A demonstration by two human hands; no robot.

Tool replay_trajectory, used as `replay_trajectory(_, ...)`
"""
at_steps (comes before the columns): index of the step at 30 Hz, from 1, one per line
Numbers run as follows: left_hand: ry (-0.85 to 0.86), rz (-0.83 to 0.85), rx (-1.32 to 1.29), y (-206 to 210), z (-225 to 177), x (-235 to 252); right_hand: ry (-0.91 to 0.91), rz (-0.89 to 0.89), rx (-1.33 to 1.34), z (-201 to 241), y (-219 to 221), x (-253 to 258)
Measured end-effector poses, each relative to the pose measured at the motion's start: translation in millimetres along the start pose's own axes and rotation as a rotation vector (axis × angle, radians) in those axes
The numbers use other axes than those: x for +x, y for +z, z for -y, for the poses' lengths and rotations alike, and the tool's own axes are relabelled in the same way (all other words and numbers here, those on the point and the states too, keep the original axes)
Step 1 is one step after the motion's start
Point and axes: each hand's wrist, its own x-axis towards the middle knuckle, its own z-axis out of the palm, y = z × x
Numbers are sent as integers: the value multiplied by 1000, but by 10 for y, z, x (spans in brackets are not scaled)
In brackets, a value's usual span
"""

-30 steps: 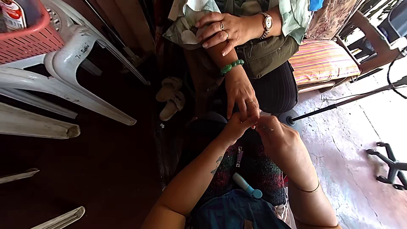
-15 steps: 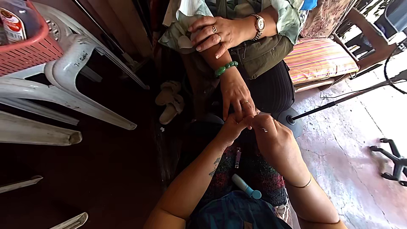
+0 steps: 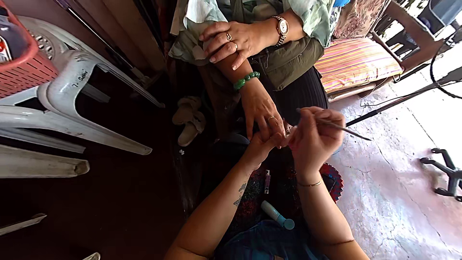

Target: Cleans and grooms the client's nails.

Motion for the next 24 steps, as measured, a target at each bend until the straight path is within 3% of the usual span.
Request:
replay_trajectory(5,-28,-18,2,-39,-2,-18,133,113,137,49,23,-89)
replay_trajectory(9,11,29,-27,-43,-13,-10,195,30,94,-63,-195,88)
replay_trajectory(11,10,36,-19,-45,-14,-12,211,117,20,69,-310,54)
replay_trajectory(17,13,26,-5,-41,-2,-19,17,354,-274,211,-547,-343)
replay_trajectory(24,-6,22,3,-43,-5,-12,-178,385,-439,185,-485,-435)
